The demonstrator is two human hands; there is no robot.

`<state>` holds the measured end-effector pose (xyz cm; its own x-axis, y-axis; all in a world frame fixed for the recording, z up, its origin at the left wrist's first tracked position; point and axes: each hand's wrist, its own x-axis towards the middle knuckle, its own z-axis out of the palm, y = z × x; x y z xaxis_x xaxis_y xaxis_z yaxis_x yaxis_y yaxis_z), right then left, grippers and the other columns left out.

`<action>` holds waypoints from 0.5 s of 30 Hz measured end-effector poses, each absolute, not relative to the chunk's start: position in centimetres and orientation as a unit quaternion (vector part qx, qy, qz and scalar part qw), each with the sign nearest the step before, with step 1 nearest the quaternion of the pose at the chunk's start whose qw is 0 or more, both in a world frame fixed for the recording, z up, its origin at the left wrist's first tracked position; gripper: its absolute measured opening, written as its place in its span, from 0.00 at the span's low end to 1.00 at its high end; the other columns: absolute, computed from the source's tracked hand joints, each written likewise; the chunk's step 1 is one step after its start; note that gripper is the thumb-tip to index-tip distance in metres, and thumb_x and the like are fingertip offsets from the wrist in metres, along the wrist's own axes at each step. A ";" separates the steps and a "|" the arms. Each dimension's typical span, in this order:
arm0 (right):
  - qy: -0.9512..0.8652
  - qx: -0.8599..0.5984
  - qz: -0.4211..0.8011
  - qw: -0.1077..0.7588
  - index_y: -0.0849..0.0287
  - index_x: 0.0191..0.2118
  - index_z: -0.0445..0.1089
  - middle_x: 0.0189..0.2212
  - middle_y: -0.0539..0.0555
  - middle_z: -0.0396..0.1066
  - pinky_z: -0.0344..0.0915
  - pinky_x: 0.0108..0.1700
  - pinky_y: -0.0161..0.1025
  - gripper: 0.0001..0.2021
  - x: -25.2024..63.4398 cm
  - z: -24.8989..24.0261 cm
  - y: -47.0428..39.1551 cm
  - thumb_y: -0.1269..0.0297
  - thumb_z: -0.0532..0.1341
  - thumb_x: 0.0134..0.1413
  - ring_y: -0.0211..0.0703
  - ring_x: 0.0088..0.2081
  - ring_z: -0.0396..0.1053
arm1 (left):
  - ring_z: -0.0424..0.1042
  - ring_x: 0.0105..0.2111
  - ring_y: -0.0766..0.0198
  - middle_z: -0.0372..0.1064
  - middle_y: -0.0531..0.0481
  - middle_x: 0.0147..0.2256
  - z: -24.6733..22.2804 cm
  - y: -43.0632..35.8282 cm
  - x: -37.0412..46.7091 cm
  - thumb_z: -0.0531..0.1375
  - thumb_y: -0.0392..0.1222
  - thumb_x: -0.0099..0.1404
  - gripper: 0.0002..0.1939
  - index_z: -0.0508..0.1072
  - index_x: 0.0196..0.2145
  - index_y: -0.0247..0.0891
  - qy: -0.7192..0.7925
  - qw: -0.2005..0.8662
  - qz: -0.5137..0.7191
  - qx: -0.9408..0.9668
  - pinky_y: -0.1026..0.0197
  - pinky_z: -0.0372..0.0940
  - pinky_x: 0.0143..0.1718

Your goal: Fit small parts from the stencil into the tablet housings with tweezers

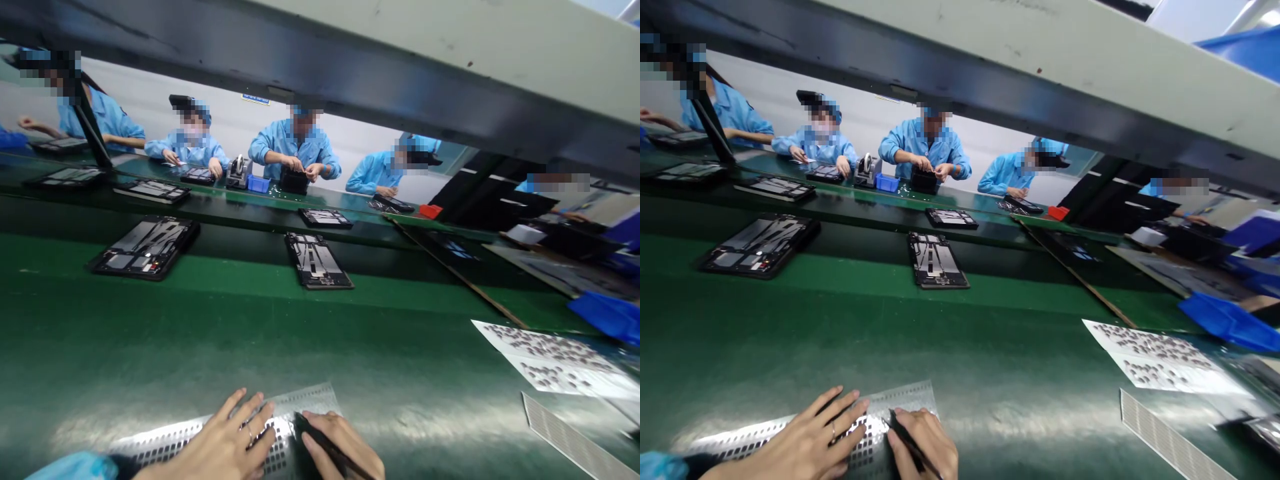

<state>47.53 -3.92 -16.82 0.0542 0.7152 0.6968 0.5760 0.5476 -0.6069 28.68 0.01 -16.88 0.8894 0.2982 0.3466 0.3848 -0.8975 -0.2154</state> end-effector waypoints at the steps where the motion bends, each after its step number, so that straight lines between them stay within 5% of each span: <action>1: -0.678 -0.477 0.084 0.552 0.58 0.32 0.69 0.23 0.51 0.71 0.67 0.29 0.35 0.08 47.5 -16.6 -4.0 0.66 0.53 0.56 0.40 0.24 0.69 | 0.67 0.43 0.52 0.68 0.43 0.44 -16.9 0.0 28.7 0.58 0.37 0.52 0.17 0.66 0.42 0.34 -0.180 0.139 -0.152 -0.962 0.51 0.64 0.41; 15: -0.471 -0.585 0.419 0.510 0.55 0.28 0.74 0.27 0.50 0.75 0.68 0.33 0.29 0.03 47.7 -13.3 -5.1 0.68 0.63 0.44 0.41 0.31 0.72 | 0.55 0.54 0.53 0.55 0.42 0.54 -13.7 -1.6 27.8 0.52 0.30 0.58 0.21 0.58 0.51 0.35 -0.228 0.035 -0.040 -0.972 0.48 0.55 0.51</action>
